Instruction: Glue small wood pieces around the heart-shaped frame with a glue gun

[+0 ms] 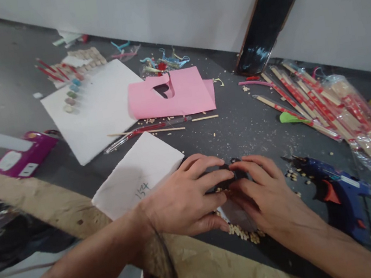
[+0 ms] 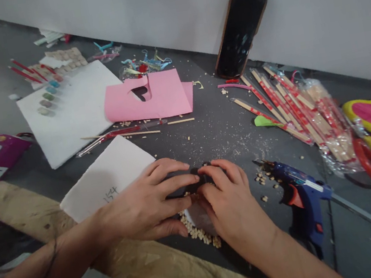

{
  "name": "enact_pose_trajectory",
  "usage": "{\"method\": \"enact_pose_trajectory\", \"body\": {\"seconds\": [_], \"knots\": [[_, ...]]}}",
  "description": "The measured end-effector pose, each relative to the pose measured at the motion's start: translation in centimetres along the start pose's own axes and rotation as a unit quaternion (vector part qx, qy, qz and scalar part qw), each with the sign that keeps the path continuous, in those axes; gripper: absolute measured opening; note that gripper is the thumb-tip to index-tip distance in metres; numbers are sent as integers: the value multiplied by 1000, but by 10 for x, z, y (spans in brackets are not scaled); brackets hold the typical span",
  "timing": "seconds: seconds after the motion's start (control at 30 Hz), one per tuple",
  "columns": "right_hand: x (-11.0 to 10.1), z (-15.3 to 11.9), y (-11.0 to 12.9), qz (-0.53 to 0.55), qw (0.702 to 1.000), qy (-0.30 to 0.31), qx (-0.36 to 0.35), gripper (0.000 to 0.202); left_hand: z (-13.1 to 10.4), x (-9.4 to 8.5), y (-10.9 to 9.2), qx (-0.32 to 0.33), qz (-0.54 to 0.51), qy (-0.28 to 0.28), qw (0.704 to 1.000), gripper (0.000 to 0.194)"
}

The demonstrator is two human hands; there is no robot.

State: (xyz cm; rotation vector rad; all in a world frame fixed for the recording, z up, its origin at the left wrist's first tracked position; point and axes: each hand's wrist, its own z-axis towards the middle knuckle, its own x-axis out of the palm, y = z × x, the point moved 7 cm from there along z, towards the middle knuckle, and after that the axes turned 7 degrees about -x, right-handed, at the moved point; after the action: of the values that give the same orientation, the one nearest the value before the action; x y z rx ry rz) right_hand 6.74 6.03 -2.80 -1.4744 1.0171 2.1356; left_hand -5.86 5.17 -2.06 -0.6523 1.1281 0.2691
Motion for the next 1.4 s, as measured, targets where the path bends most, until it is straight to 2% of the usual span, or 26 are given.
{"method": "enact_pose_trajectory", "body": {"seconds": [0.57, 0.9, 1.4], "knots": [[-1, -2, -2, 6, 1000, 1, 13, 15, 0, 1, 1, -2, 3, 5, 1000, 44], [-8, -6, -2, -9, 1000, -5, 5, 14, -1, 0, 1, 4, 4, 2, 1000, 43], [-4, -2, -1, -12, 1000, -12, -4, 15, 0, -1, -1, 5, 4, -1, 1000, 43]]}}
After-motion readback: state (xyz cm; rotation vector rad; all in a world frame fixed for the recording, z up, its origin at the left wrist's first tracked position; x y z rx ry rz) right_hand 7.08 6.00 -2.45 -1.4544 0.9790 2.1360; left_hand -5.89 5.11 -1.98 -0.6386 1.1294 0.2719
